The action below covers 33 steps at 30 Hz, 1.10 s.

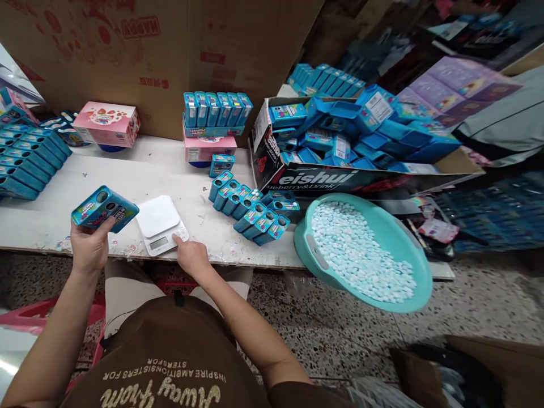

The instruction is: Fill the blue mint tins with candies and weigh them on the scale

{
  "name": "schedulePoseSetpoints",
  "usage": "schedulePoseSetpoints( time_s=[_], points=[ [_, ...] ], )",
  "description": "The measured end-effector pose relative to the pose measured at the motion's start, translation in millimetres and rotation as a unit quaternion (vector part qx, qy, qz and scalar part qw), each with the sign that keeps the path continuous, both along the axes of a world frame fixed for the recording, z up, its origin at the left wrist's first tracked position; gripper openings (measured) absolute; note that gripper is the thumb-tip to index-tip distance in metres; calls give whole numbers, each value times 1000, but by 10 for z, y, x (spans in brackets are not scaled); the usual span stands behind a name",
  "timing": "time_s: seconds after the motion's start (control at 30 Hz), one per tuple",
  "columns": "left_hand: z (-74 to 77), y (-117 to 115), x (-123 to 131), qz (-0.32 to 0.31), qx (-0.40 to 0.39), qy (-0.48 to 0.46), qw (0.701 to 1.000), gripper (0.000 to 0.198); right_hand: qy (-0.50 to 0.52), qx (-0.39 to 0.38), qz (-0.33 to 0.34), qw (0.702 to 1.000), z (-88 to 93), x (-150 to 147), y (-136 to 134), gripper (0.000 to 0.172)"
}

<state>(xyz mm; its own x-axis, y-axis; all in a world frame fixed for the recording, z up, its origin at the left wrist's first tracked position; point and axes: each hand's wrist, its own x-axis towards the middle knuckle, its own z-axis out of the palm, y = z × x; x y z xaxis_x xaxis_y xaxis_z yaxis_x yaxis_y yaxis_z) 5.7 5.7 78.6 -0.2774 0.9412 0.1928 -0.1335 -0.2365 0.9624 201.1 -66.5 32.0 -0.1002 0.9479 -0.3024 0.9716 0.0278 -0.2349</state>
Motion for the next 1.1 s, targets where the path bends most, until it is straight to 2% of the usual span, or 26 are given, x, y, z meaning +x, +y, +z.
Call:
schedulePoseSetpoints(
  time_s=[0.2,0.33,0.53,0.63,0.83,1.1],
  points=[
    [-20,30,58,-14,6,27,1000,50,9,-1,-14,1000,-10,-75,38,49],
    [-10,25,93,-23,2,31,999,50,30,17,-25,999,2,-25,33,43],
    [26,19,144,-28,-14,0,1000,49,74,87,-127,985,-32,148,-67,36],
    [12,37,166,-27,-12,-3,1000,49,75,90,-153,981,-56,216,-90,35],
    [-11,58,210,-38,-1,42,998,49,85,88,-166,978,-85,270,-117,35],
    [-32,70,207,-38,0,47,998,49,105,105,-170,974,-115,264,-130,34]
  ],
)
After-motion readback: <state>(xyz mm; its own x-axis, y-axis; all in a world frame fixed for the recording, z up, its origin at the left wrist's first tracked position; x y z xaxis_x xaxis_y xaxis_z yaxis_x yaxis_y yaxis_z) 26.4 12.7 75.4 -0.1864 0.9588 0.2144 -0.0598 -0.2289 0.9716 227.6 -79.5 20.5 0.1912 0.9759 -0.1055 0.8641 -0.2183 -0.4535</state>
